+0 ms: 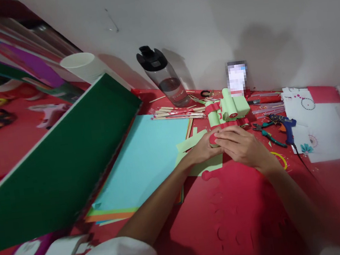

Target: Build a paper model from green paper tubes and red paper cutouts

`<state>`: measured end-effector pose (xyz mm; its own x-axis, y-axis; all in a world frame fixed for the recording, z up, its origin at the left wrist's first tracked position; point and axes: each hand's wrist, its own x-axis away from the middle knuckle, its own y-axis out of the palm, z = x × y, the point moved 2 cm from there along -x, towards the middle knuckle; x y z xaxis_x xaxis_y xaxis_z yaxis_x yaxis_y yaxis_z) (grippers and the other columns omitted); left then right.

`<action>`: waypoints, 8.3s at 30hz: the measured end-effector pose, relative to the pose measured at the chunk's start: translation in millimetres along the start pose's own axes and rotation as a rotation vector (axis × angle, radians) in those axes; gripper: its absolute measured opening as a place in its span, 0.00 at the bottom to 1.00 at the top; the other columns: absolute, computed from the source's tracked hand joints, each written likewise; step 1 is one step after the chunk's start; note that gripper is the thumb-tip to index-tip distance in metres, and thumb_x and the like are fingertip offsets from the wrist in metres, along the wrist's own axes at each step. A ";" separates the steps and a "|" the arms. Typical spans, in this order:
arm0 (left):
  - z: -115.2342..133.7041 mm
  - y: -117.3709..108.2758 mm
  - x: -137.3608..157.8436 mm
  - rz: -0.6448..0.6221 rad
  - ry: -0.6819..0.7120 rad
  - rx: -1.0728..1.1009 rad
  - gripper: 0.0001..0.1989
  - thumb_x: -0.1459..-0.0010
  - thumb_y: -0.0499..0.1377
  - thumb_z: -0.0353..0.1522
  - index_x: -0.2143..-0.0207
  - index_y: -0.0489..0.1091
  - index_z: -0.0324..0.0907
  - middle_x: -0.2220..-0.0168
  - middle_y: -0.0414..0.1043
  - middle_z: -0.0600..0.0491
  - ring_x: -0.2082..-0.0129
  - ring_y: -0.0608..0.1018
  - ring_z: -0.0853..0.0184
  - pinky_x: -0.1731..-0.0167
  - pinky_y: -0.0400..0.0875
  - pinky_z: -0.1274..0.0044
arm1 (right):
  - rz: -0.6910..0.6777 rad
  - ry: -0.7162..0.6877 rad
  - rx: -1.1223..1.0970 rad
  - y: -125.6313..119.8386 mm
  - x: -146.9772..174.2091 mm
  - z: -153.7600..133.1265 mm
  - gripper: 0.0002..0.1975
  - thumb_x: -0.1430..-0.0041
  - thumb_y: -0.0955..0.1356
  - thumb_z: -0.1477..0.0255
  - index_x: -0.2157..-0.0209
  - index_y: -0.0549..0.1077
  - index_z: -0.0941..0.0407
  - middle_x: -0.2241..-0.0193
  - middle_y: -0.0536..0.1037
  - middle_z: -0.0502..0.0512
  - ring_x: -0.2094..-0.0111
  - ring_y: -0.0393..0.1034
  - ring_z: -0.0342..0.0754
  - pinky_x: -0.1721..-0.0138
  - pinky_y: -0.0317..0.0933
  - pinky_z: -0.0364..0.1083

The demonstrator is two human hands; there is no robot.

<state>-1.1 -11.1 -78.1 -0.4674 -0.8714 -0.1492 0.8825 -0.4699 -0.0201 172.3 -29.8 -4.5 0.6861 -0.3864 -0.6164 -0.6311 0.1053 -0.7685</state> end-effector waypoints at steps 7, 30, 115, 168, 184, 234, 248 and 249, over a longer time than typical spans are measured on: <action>2.1 0.3 0.2 0.003 0.005 -0.100 0.28 0.44 0.71 0.49 0.51 0.73 0.41 0.50 0.78 0.45 0.47 0.78 0.53 0.42 0.73 0.61 | 0.034 0.139 -0.145 -1.7 3.1 6.0 0.17 0.30 0.67 0.80 0.44 0.78 0.52 0.48 0.84 0.57 0.46 0.79 0.52 0.43 0.74 0.56; 10.2 3.5 -1.2 0.083 -0.008 -0.098 0.20 0.44 0.67 0.39 0.55 0.64 0.43 0.54 0.71 0.51 0.51 0.75 0.58 0.47 0.71 0.68 | -0.024 0.356 -0.227 5.2 4.8 10.3 0.12 0.30 0.71 0.71 0.47 0.79 0.50 0.49 0.84 0.57 0.47 0.79 0.54 0.44 0.72 0.57; -2.8 -5.5 2.7 -0.045 0.027 -0.288 0.30 0.43 0.62 0.30 0.38 0.63 0.44 0.44 0.75 0.45 0.50 0.79 0.54 0.52 0.77 0.63 | 0.012 0.660 -0.457 7.8 -0.7 3.4 0.20 0.38 0.77 0.69 0.45 0.80 0.47 0.47 0.83 0.54 0.50 0.79 0.54 0.51 0.74 0.53; 8.0 -7.4 1.1 -0.086 0.027 -0.237 0.17 0.40 0.64 0.37 0.51 0.64 0.44 0.54 0.69 0.50 0.56 0.74 0.60 0.57 0.73 0.69 | 0.072 0.554 -0.423 3.2 -4.0 -4.6 0.12 0.35 0.74 0.70 0.50 0.80 0.48 0.52 0.85 0.53 0.52 0.81 0.53 0.50 0.75 0.52; 32.7 -27.5 4.8 -0.126 0.095 -0.113 0.36 0.42 0.68 0.53 0.37 0.66 0.50 0.36 0.69 0.43 0.35 0.71 0.49 0.36 0.67 0.57 | 0.292 0.732 -0.617 5.8 2.3 2.6 0.12 0.34 0.72 0.70 0.50 0.78 0.49 0.46 0.81 0.56 0.53 0.81 0.50 0.50 0.78 0.51; 79.8 -44.8 6.7 0.170 0.124 -0.628 0.11 0.32 0.58 0.41 0.58 0.73 0.43 0.63 0.77 0.52 0.65 0.77 0.65 0.61 0.72 0.72 | -0.182 1.482 -0.417 -122.6 159.3 129.9 0.21 0.44 0.78 0.58 0.57 0.75 0.57 0.77 0.79 0.52 0.84 0.61 0.40 0.84 0.50 0.39; 82.1 -45.9 7.1 0.137 0.130 -0.640 0.09 0.31 0.56 0.38 0.61 0.71 0.43 0.65 0.75 0.53 0.66 0.76 0.65 0.64 0.70 0.73 | 0.534 1.147 -0.792 -115.6 150.9 135.7 0.28 0.69 0.84 0.61 0.66 0.72 0.49 0.73 0.78 0.44 0.72 0.74 0.44 0.70 0.67 0.42; 82.3 -46.1 7.2 0.137 0.128 -0.635 0.09 0.31 0.56 0.38 0.61 0.71 0.43 0.64 0.75 0.53 0.66 0.76 0.65 0.64 0.70 0.73 | 0.531 1.119 -0.797 -117.5 146.2 130.8 0.28 0.68 0.85 0.61 0.67 0.72 0.49 0.73 0.78 0.44 0.72 0.74 0.44 0.69 0.67 0.43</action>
<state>-49.5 -7.3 3.1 -0.3735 -0.8753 -0.3072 0.8114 -0.1478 -0.5654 394.0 21.2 -26.7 -0.0818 -0.9952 -0.0536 -0.9964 0.0806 0.0246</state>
